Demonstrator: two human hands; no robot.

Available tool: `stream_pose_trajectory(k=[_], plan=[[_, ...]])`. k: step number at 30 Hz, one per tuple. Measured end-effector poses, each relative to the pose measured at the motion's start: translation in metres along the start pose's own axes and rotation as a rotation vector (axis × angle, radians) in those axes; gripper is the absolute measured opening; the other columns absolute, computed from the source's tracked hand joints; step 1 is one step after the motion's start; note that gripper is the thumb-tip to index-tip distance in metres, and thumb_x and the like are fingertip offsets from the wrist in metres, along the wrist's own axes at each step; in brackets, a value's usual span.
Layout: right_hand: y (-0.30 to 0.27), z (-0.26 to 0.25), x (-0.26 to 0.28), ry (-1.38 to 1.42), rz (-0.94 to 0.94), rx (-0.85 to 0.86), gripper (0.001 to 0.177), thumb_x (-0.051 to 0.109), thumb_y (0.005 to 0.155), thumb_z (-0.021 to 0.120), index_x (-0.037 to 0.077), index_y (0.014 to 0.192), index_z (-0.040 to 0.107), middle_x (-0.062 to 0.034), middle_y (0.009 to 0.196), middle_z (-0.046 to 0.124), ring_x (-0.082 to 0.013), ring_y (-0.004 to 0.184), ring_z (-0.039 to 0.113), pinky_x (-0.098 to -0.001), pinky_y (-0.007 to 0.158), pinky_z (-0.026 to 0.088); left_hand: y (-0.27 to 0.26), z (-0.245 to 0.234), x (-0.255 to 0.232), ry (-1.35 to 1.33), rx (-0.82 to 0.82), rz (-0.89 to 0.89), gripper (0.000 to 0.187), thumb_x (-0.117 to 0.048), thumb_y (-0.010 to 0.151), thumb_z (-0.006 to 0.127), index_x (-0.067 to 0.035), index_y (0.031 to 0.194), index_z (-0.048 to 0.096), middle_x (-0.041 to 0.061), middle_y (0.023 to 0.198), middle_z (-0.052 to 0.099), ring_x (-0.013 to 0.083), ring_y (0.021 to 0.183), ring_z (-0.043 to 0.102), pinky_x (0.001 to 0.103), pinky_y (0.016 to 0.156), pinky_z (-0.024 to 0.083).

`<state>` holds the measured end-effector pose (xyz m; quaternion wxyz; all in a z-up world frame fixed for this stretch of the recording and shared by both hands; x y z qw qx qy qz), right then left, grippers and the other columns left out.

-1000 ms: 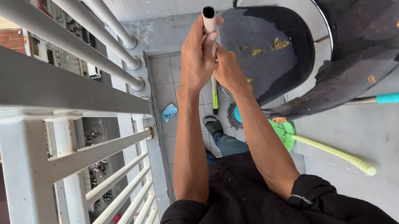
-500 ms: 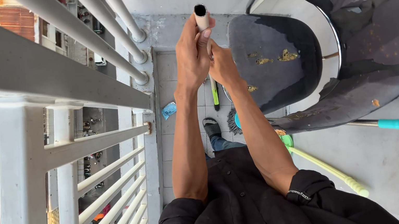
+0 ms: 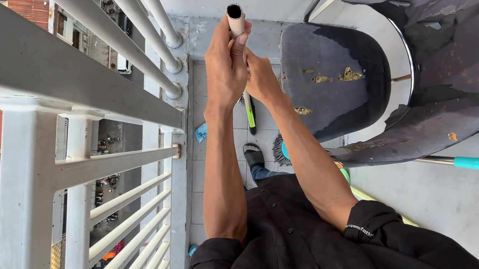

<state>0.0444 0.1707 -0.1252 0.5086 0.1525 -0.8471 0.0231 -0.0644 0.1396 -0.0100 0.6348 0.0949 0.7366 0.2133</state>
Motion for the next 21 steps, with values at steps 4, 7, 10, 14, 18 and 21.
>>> stream_pose_trajectory(k=[4,7,10,14,18,21], plan=[[0.002,0.004,-0.002,-0.004,-0.046,-0.006,0.033,0.015,0.098,0.063,0.004,0.129,0.058,-0.0155,0.086,0.073,-0.0325,0.075,0.074,-0.044,0.065,0.053,0.001,0.0,-0.002,0.028,-0.016,0.01,0.03,-0.007,0.111,0.055,-0.005,0.141,0.054,0.011,0.117,0.072,0.0226,0.109,0.074,0.037,0.093,0.06],[0.004,0.008,-0.005,-0.027,-0.057,-0.002,0.036,0.015,0.1,0.062,0.003,0.133,0.056,-0.0155,0.086,0.074,-0.0331,0.079,0.076,-0.0438,0.065,0.056,0.001,0.0,-0.001,0.032,-0.02,0.002,0.033,-0.006,0.111,0.055,-0.005,0.143,0.053,0.012,0.117,0.073,0.0235,0.113,0.074,0.038,0.096,0.061],[0.003,0.009,-0.004,-0.068,-0.035,0.025,0.035,0.018,0.101,0.062,0.003,0.133,0.056,-0.0164,0.085,0.074,-0.035,0.079,0.076,-0.0452,0.062,0.056,0.001,0.001,0.0,0.022,-0.014,0.008,0.034,-0.004,0.11,0.055,-0.005,0.144,0.052,0.013,0.118,0.073,0.024,0.114,0.074,0.039,0.098,0.06],[0.004,0.008,-0.004,-0.083,-0.088,0.011,0.04,0.018,0.1,0.061,0.003,0.136,0.053,-0.0171,0.085,0.073,-0.0355,0.078,0.075,-0.0451,0.061,0.057,0.002,0.005,-0.003,0.043,-0.02,0.013,0.036,-0.003,0.109,0.055,-0.005,0.145,0.052,0.013,0.118,0.073,0.0243,0.115,0.073,0.039,0.099,0.059],[0.001,0.005,-0.008,-0.081,-0.005,0.047,0.037,0.019,0.102,0.059,0.003,0.135,0.052,-0.0156,0.085,0.074,-0.0328,0.08,0.077,-0.0427,0.062,0.057,0.002,0.01,-0.007,0.056,-0.009,0.022,0.036,-0.001,0.109,0.055,-0.006,0.144,0.052,0.013,0.119,0.073,0.0245,0.114,0.073,0.038,0.099,0.059],[0.002,0.001,-0.005,-0.13,-0.005,0.052,0.04,0.019,0.1,0.059,0.002,0.136,0.051,-0.0161,0.084,0.073,-0.0328,0.079,0.077,-0.0432,0.062,0.057,0.003,0.012,-0.007,0.035,-0.002,0.033,0.036,-0.002,0.109,0.056,-0.006,0.145,0.051,0.012,0.118,0.073,0.0243,0.115,0.073,0.038,0.099,0.06]])
Point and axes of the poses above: each hand's wrist, its own y-axis towards the middle knuckle, its own z-axis out of the palm, x = y × z, the point moved 4 cm from there along y, towards the middle knuckle
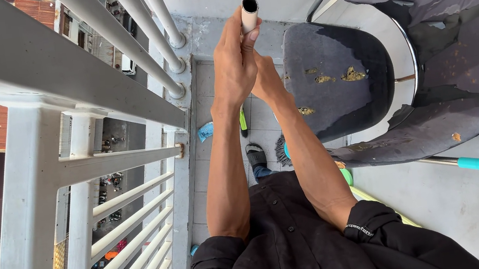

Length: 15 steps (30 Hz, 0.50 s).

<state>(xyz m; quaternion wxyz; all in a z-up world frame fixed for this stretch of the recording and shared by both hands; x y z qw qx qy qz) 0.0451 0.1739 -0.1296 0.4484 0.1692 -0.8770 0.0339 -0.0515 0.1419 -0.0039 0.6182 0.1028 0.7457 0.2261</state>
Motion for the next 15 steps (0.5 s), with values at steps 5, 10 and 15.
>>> stream_pose_trajectory(k=[5,10,15], plan=[[0.0,-0.011,0.012,0.055,-0.001,-0.015,0.043,0.019,0.1,0.058,0.001,0.139,0.05,-0.0176,0.088,0.074,-0.0347,0.083,0.076,-0.0452,0.065,0.057,0.003,-0.002,-0.005,-0.023,-0.004,0.032,0.035,-0.002,0.11,0.054,-0.006,0.145,0.052,0.013,0.12,0.073,0.0239,0.116,0.073,0.038,0.1,0.06],[0.003,-0.024,0.019,0.026,0.01,-0.003,0.039,0.021,0.101,0.058,0.001,0.135,0.054,-0.0167,0.087,0.074,-0.0343,0.081,0.076,-0.0454,0.066,0.055,0.007,0.001,-0.005,-0.045,-0.013,0.018,0.034,-0.005,0.111,0.055,-0.005,0.145,0.052,0.013,0.12,0.072,0.023,0.115,0.074,0.038,0.099,0.061],[0.008,-0.03,0.005,0.049,0.012,-0.014,0.035,0.02,0.102,0.058,0.002,0.132,0.057,-0.0171,0.086,0.074,-0.0341,0.082,0.076,-0.0458,0.067,0.054,0.008,0.007,-0.001,-0.061,-0.003,-0.025,0.035,-0.011,0.112,0.055,-0.004,0.146,0.049,0.014,0.122,0.073,0.0241,0.116,0.074,0.038,0.098,0.061]])
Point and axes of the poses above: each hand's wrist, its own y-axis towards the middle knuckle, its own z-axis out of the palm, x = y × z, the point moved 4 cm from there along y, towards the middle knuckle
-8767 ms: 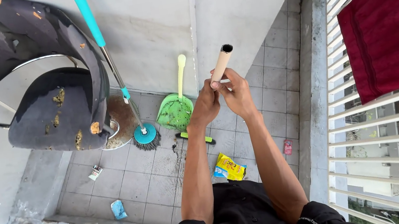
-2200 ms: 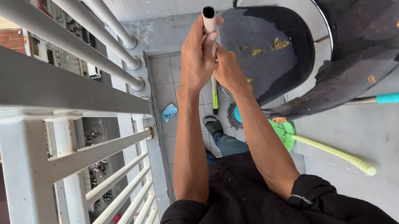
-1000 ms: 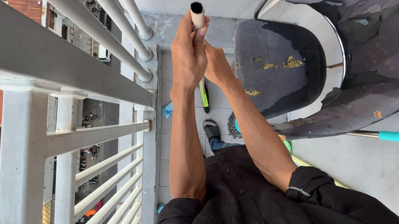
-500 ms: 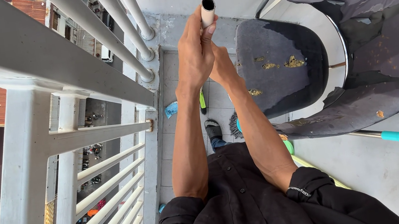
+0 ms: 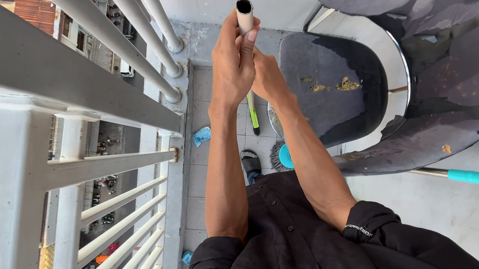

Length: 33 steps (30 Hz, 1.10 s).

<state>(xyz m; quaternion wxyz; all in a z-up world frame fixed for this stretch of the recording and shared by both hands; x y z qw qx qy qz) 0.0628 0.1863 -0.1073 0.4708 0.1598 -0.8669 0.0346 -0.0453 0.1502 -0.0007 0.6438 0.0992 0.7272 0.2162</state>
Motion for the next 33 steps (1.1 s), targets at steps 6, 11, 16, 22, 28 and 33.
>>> stream_pose_trajectory(k=[6,11,16,22,28,33], plan=[[0.005,-0.013,-0.006,-0.041,-0.056,-0.011,0.036,0.021,0.103,0.058,0.004,0.134,0.056,-0.0181,0.091,0.075,-0.0367,0.087,0.075,-0.0459,0.069,0.056,0.006,0.014,0.002,-0.04,0.016,-0.021,0.037,-0.017,0.114,0.054,-0.004,0.147,0.047,0.014,0.122,0.072,0.0252,0.115,0.073,0.04,0.1,0.06],[0.002,-0.026,-0.005,-0.06,-0.021,-0.002,0.041,0.022,0.101,0.056,0.006,0.139,0.053,-0.0181,0.094,0.074,-0.0371,0.088,0.075,-0.0461,0.07,0.056,0.009,0.026,0.007,-0.038,0.011,-0.005,0.039,-0.023,0.113,0.053,-0.005,0.147,0.046,0.012,0.121,0.071,0.0227,0.115,0.072,0.039,0.1,0.061],[0.003,-0.024,-0.02,-0.077,0.053,0.012,0.042,0.023,0.101,0.058,0.008,0.141,0.053,-0.0191,0.098,0.075,-0.0385,0.092,0.074,-0.0462,0.073,0.056,0.013,0.028,-0.006,-0.069,0.036,-0.011,0.045,-0.025,0.113,0.052,-0.005,0.151,0.041,0.009,0.112,0.067,0.0204,0.105,0.068,0.038,0.097,0.058],[-0.003,-0.017,-0.03,0.037,0.028,-0.053,0.043,0.019,0.1,0.06,0.008,0.141,0.054,-0.019,0.101,0.076,-0.0368,0.095,0.076,-0.0448,0.074,0.057,0.01,0.029,0.003,-0.065,0.07,-0.035,0.033,-0.022,0.115,0.052,-0.007,0.144,0.049,0.009,0.11,0.066,0.0195,0.103,0.067,0.036,0.091,0.058],[-0.003,-0.009,-0.021,0.029,0.013,-0.109,0.041,0.017,0.099,0.061,0.007,0.139,0.055,-0.0179,0.095,0.075,-0.0361,0.089,0.075,-0.0435,0.069,0.057,0.009,0.023,0.01,-0.076,0.077,-0.041,0.033,-0.018,0.114,0.053,-0.005,0.144,0.049,0.009,0.108,0.065,0.0187,0.101,0.067,0.033,0.088,0.057],[0.001,0.005,-0.023,0.055,0.0,-0.117,0.032,0.016,0.099,0.063,0.006,0.13,0.059,-0.0163,0.087,0.075,-0.0338,0.083,0.076,-0.0436,0.069,0.056,0.01,0.01,0.01,-0.039,0.04,-0.009,0.032,-0.013,0.115,0.053,-0.006,0.146,0.05,0.006,0.1,0.062,0.0142,0.085,0.056,0.031,0.081,0.053]])
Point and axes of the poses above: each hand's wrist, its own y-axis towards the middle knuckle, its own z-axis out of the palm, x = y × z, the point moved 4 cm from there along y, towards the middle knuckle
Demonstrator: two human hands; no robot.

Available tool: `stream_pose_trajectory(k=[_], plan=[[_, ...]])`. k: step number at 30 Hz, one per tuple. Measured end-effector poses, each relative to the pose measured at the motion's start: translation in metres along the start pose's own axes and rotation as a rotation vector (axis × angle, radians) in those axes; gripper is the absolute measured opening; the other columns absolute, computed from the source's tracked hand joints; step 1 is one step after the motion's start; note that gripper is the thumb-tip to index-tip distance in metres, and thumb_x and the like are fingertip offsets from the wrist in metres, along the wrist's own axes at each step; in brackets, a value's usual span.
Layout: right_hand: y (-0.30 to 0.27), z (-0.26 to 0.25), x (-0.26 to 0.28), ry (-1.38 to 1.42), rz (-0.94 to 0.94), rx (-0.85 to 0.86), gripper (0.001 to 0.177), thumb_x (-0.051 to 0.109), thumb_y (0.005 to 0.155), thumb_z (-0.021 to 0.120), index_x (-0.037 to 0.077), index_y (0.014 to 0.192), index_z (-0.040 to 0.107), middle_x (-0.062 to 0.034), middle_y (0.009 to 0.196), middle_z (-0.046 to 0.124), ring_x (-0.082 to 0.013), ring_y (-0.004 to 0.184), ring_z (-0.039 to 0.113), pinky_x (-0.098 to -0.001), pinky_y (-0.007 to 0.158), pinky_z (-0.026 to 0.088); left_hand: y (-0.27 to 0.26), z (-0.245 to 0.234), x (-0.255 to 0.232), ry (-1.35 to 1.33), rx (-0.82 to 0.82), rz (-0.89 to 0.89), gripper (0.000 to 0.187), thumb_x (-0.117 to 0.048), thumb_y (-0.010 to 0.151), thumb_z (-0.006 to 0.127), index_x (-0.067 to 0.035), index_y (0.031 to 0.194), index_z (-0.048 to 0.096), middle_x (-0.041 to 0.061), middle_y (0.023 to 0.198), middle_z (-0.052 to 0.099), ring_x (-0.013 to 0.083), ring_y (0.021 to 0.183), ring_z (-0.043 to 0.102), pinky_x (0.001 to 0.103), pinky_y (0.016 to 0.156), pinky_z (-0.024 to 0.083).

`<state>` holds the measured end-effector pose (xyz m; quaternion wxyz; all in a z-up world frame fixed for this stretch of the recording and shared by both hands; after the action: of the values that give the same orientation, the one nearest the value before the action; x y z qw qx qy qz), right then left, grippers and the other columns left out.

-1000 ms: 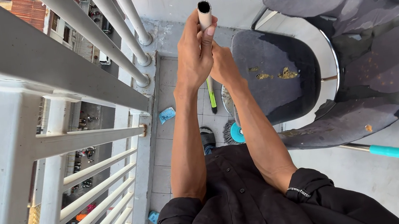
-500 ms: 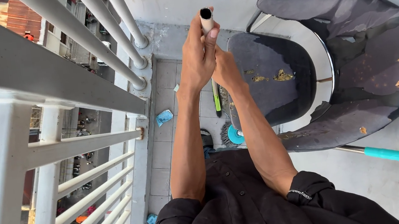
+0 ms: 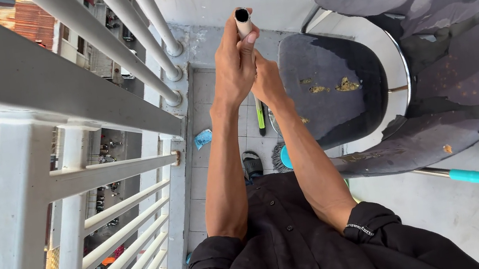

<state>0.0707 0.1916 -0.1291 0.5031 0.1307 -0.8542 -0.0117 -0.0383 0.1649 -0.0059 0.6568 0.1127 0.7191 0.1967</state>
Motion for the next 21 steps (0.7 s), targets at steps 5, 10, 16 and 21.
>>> stream_pose_trajectory(k=[5,10,16,21], plan=[[0.004,0.009,0.017,0.012,0.019,0.028,0.034,0.015,0.097,0.064,0.004,0.13,0.059,-0.0168,0.084,0.074,-0.0325,0.078,0.075,-0.0436,0.067,0.054,0.0,-0.014,-0.006,-0.021,-0.003,-0.066,0.032,-0.01,0.113,0.052,-0.006,0.145,0.049,0.002,0.097,0.06,0.0089,0.069,0.05,0.028,0.066,0.049],[0.007,0.024,0.014,0.041,-0.036,0.07,0.035,0.014,0.096,0.067,0.003,0.128,0.06,-0.0152,0.09,0.075,-0.0292,0.081,0.075,-0.0415,0.067,0.055,-0.003,-0.027,-0.006,0.002,-0.039,-0.04,0.031,-0.008,0.114,0.052,-0.006,0.145,0.049,0.002,0.098,0.06,0.0093,0.072,0.051,0.029,0.066,0.049],[0.009,0.034,0.019,0.049,-0.131,0.085,0.036,0.011,0.095,0.066,0.002,0.129,0.059,-0.0166,0.092,0.075,-0.0311,0.081,0.074,-0.042,0.067,0.054,-0.007,-0.037,0.003,0.07,-0.091,-0.001,0.033,-0.008,0.113,0.054,-0.007,0.146,0.049,0.003,0.099,0.061,0.0125,0.08,0.054,0.03,0.075,0.051],[0.01,0.043,0.025,0.062,-0.071,0.148,0.032,0.011,0.096,0.065,0.003,0.127,0.06,-0.0164,0.089,0.075,-0.0327,0.078,0.075,-0.0432,0.067,0.054,-0.011,-0.049,-0.001,0.099,-0.156,-0.041,0.033,-0.009,0.113,0.054,-0.008,0.146,0.049,0.003,0.1,0.063,0.0119,0.08,0.057,0.029,0.076,0.053]])
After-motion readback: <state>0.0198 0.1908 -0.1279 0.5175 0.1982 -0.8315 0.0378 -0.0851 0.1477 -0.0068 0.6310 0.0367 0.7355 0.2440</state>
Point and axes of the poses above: each hand's wrist, its own y-axis towards the middle knuckle, its own z-axis out of the palm, x = y × z, the point moved 4 cm from there along y, towards the middle knuckle
